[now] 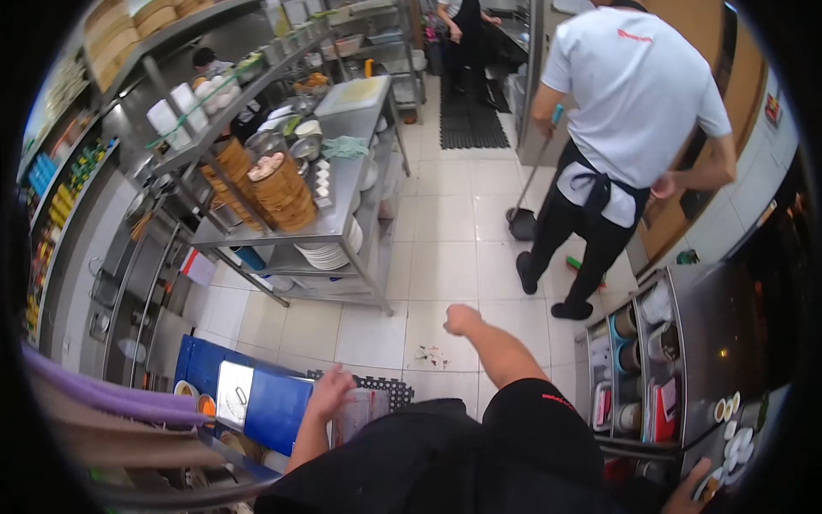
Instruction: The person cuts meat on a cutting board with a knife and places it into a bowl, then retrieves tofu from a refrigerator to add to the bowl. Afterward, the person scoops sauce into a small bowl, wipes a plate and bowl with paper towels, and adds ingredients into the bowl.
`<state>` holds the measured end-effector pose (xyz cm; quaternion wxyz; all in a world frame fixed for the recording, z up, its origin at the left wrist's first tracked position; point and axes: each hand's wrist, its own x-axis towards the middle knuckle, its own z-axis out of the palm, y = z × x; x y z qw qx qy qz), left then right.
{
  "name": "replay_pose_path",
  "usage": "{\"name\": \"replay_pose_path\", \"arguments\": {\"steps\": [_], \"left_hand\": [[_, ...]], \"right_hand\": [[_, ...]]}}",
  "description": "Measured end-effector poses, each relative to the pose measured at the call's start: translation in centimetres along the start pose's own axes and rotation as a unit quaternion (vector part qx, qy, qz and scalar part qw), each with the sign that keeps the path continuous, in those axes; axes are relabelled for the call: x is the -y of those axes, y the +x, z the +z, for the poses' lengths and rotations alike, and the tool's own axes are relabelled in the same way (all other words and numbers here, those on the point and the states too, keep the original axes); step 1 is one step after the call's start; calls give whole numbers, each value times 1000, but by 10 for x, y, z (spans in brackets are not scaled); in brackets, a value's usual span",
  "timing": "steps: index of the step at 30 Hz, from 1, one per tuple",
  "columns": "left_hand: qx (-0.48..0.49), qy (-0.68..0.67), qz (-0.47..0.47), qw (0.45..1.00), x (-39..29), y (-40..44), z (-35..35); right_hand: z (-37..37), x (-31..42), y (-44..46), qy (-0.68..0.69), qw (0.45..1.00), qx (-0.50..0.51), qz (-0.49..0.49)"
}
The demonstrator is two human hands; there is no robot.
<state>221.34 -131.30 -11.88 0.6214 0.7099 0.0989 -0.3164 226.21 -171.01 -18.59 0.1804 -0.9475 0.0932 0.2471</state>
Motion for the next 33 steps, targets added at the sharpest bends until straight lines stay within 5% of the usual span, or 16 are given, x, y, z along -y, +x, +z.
{"name": "replay_pose_path", "arguments": {"steps": [3,9,12,16,24,33], "left_hand": [[9,-23,-23,999,-57,53,8],[-8,-108,-14,994,-130,172,-6],[-123,-186,-11,975,-169,234,-1],[-207,-207,-28,956,-214,286,12],[-278,-174,-100,939,-219,328,0],[-220,-161,-198,941,-265,311,1]], "right_hand": [[-7,-63,31,-43,999,2,-2],[-43,-189,27,90,984,-36,151],[-67,-235,53,179,942,106,262],[-73,-277,127,95,980,82,157],[-241,-185,366,131,990,-15,-41],[-346,-54,570,166,982,29,-81]]}}
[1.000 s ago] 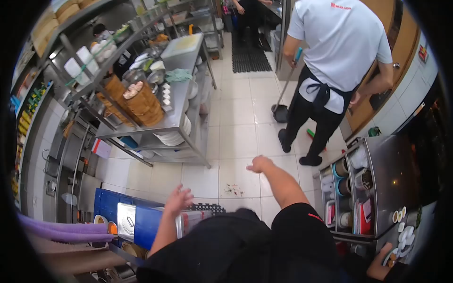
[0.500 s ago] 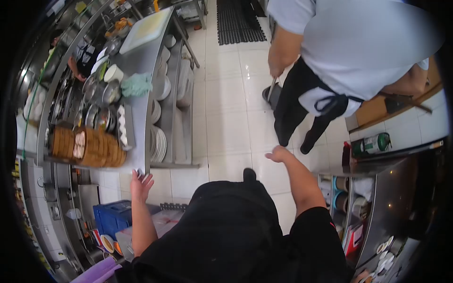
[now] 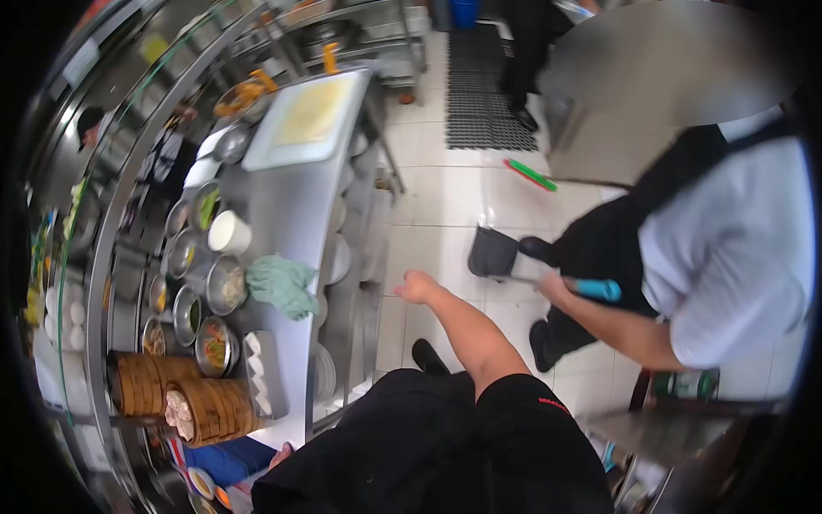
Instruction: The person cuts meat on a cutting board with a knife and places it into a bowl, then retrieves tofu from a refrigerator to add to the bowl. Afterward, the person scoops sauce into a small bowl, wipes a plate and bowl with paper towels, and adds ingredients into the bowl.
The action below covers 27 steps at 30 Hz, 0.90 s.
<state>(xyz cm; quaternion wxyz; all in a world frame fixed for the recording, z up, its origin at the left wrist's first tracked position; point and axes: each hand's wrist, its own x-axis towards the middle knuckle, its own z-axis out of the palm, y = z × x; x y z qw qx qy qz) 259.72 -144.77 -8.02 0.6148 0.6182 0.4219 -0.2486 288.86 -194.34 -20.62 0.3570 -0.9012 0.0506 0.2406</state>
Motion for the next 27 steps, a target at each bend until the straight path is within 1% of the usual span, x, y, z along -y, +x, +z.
{"name": "replay_pose_path", "arguments": {"steps": [3,4,7,8,10,11,13,14,16,17,19,21,22,23,25,27], "left_hand": [[-73,26,-32,996,-39,-27,40],[-94,33,-57,993,-53,-35,50],[-95,55,-98,989,-66,-40,51],[-122,71,-104,985,-71,-41,59],[-149,20,-108,983,-47,-26,56],[-132,-65,-112,983,-4,-2,33],[-204,-99,-149,962,-24,-16,59],[-232,-112,-158,953,-24,-16,68],[-291,-136,-181,930,-21,-21,84],[-294,-105,-198,929,-21,-27,89],[-327,-77,-199,921,-1,-48,85],[-461,-69,-159,870,6,-80,91],[-542,-91,-138,824,-1,-98,104],[-614,-106,-118,773,-23,-112,121],[-667,-138,-87,727,-63,-136,145],[-712,-161,-29,683,-94,-149,152]], "right_hand": [[-9,11,80,18,996,-78,-30],[-18,17,105,44,996,-76,-21],[-42,29,180,129,989,-77,-5],[-53,38,202,122,988,-94,-5],[-73,53,241,105,989,-108,0],[-81,59,264,96,990,-106,3],[-86,52,323,114,976,-115,-147],[-89,51,348,114,973,-104,-170],[-99,63,393,102,980,-78,-149],[-102,68,414,98,982,-69,-144],[-102,77,453,95,984,-48,-144],[-98,86,489,106,983,-28,-144],[-93,91,504,110,984,-18,-139],[-89,95,518,114,985,-8,-129],[-88,96,539,119,988,0,-100],[-87,98,554,123,989,6,-79]]}}
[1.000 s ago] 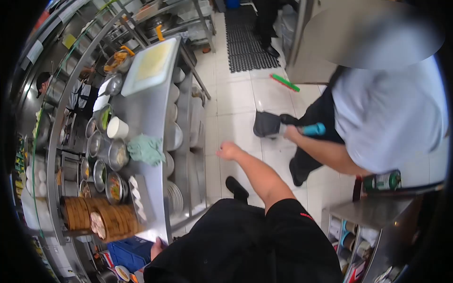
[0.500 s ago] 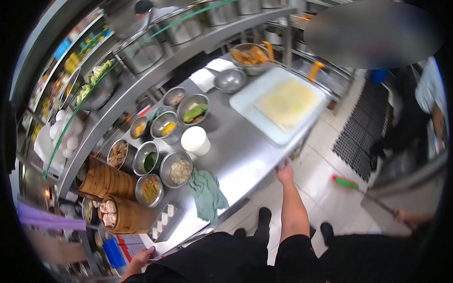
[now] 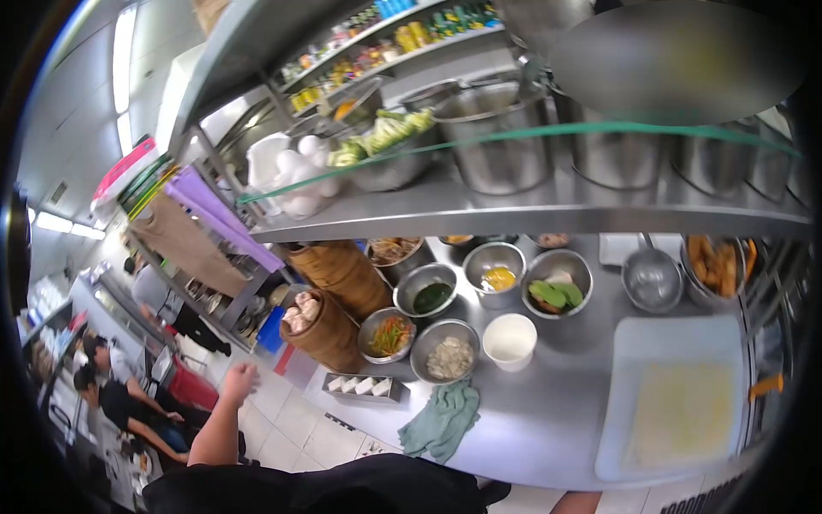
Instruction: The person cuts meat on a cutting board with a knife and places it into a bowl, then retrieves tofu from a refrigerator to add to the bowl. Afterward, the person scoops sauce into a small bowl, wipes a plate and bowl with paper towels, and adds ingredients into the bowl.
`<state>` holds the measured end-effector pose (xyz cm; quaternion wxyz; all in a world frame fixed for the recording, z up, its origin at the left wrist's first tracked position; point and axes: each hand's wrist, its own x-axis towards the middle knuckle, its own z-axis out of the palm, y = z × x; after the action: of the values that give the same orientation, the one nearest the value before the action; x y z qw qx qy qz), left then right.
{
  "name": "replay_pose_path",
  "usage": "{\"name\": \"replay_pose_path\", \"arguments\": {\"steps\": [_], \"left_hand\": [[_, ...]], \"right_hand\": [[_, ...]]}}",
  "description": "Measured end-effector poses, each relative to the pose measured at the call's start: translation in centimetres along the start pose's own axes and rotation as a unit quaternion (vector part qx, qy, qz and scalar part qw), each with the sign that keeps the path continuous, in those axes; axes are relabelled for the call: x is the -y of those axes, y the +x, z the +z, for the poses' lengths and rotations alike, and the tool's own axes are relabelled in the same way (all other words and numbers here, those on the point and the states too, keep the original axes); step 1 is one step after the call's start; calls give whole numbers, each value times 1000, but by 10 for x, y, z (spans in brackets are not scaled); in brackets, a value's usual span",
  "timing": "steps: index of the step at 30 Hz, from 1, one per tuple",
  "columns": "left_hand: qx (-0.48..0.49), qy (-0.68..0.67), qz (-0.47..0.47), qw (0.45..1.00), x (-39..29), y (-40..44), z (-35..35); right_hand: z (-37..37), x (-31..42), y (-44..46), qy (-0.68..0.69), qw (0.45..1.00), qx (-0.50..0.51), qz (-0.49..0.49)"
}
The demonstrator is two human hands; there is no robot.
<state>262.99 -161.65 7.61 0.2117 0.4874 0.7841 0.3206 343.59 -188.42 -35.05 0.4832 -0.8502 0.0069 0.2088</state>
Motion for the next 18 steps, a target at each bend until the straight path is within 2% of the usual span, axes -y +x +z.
{"name": "replay_pose_path", "arguments": {"steps": [2,3,4,8,12,18], "left_hand": [[-43,-47,61,996,-35,4,-5],[-60,-46,141,987,-66,1,-10],[-76,-42,221,971,-104,-7,-15],[-156,31,375,913,-234,2,-36],[-195,105,440,870,-337,21,-35],[-249,237,454,822,-397,84,-19]], "right_hand": [[-2,-2,13,8,1000,0,18],[-1,-2,17,11,1000,1,26],[-1,-4,20,16,999,1,36],[1,-11,30,35,997,2,65],[3,-21,33,52,995,1,91],[-3,-37,30,92,989,-12,116]]}}
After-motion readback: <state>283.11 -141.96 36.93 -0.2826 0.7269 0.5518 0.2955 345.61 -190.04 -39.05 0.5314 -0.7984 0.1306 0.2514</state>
